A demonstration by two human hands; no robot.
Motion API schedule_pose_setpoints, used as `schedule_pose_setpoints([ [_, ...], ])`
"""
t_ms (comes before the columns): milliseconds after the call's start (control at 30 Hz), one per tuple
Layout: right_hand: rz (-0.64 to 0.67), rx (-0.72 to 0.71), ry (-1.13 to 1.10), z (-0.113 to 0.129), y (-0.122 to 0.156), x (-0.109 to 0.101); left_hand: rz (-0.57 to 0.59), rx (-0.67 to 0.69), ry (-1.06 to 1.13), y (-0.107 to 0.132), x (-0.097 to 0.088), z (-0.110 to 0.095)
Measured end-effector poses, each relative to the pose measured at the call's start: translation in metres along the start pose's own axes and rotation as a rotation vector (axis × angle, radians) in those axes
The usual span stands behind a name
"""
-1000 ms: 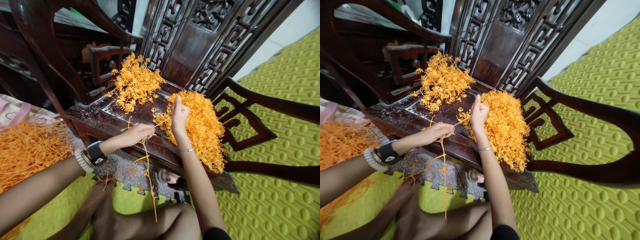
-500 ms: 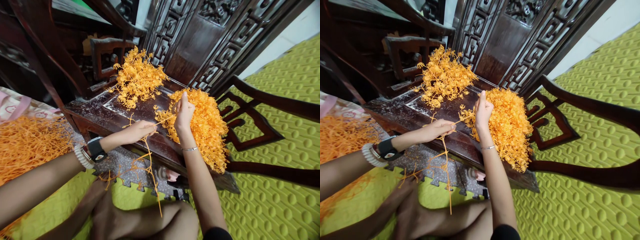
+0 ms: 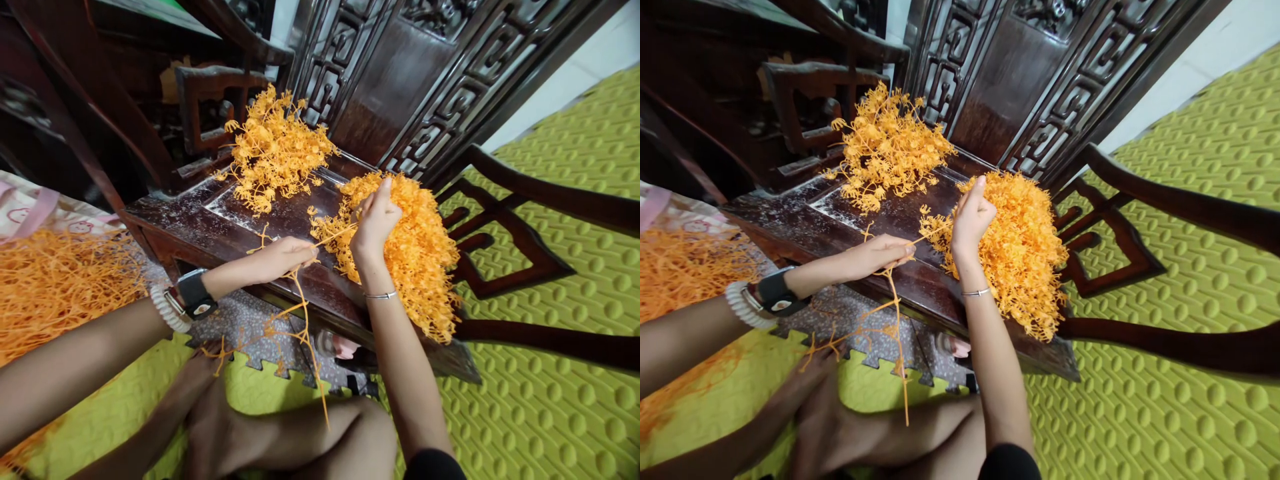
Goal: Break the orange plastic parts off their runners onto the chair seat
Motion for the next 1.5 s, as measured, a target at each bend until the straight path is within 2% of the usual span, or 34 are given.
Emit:
schedule_pose_setpoints([
  [233, -0.055, -0.036, 0.126, -0.002, -0.003, -0.002, -0.011, -0.034, 0.058, -0.002, 0.005, -0.004],
  [600, -0.14, -0.035, -0.08, -0.001, -0.004, 0.0, 0.009, -0.014, 0.015, -0.002, 0.004, -0.006],
  [700, -0.094, -0.079, -0.094, -0.002, -0.006, 0.0, 0.005, -0.006, -0.015, 0.0, 0.002, -0.006],
  [833, 0.094, -0.191, -0.046, -0.001, -0.006, 0.002, 0.004, -0.002, -0.024, 0.002, 0.0, -0.004],
  [1000, 0.185, -0.184, -0.021, -0.005, -0.009, 0.005, -0.004, -0.001, -0.009, 0.002, 0.001, -0.005],
  [1100, 0.169, -0.083, -0.054, -0.02, -0.024, -0.008, -0.014, -0.021, -0.012, 0.004, 0.001, -0.008],
  [1200, 0.066, 0.058, -0.107, -0.038, -0.045, -0.038, -0.019, -0.069, -0.018, 0.009, 0.001, -0.008],
  [1300, 0.011, 0.076, -0.113, -0.042, -0.054, -0.057, -0.043, -0.092, -0.001, 0.013, 0.0, -0.006],
  [1367, 0.011, 0.041, -0.121, -0.036, -0.05, -0.055, -0.051, -0.09, 0.021, 0.014, -0.001, -0.004],
  [1433, 0.033, -0.012, -0.103, -0.025, -0.041, -0.043, -0.051, -0.085, 0.032, 0.013, -0.001, -0.003],
  [1500, 0.062, -0.086, 0.007, -0.015, -0.03, -0.03, -0.047, -0.085, 0.031, 0.012, -0.001, -0.003],
])
Point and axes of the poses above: each hand's wrist, its own y-axis away from the middle knuckle, its own x-axis out of the palm, z = x × y, the point moved 3 cm from there along -y, towards the middle knuckle, and after that the axes turned 12 degrees about y, right-handed, at the moved point
